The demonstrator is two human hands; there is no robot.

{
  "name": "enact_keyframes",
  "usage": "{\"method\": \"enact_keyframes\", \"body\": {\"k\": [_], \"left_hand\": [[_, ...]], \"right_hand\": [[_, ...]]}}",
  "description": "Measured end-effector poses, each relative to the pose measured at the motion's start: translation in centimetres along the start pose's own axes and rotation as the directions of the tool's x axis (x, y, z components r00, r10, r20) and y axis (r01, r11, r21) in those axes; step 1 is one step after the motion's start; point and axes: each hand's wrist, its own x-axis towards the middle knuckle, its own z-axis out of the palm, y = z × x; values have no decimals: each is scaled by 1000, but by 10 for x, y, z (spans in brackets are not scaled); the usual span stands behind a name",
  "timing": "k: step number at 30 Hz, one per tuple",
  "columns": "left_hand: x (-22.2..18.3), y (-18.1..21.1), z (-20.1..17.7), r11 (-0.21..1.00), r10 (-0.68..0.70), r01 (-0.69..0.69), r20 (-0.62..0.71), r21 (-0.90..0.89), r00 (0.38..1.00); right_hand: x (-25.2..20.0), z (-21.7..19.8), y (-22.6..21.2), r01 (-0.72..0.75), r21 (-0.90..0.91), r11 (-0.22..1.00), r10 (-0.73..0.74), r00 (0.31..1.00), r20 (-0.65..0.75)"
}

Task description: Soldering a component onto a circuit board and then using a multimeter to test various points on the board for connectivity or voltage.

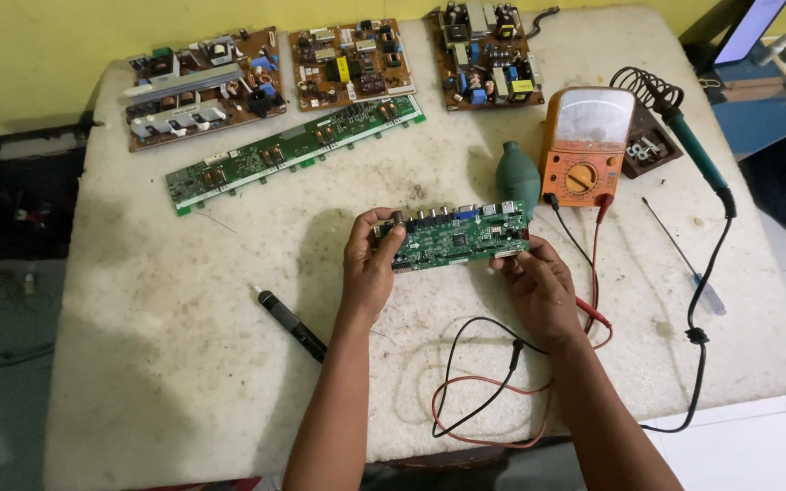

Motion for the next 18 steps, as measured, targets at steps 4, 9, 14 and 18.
{"method": "enact_keyframes", "body": {"k": [4,9,14,18], "left_hand": [[-1,1,0,1000,9,-9,5,-1,1000],[-1,-1,0,1000,5,-5,9,2,1000],[-2,4,2,1000,7,-7,10,-5,1000],[-1,5,1,1000,10,-10,15,2,1000]], "right_hand": [[-1,1,-2,-7,-17,1000,6,1000,-3],[-1,-2,0,-1,-10,1000,1,1000,2],[0,-3,0,-2,-12,1000,2,1000,10],[0,-2,-2,-13,-21,1000,14,1000,11]]}}
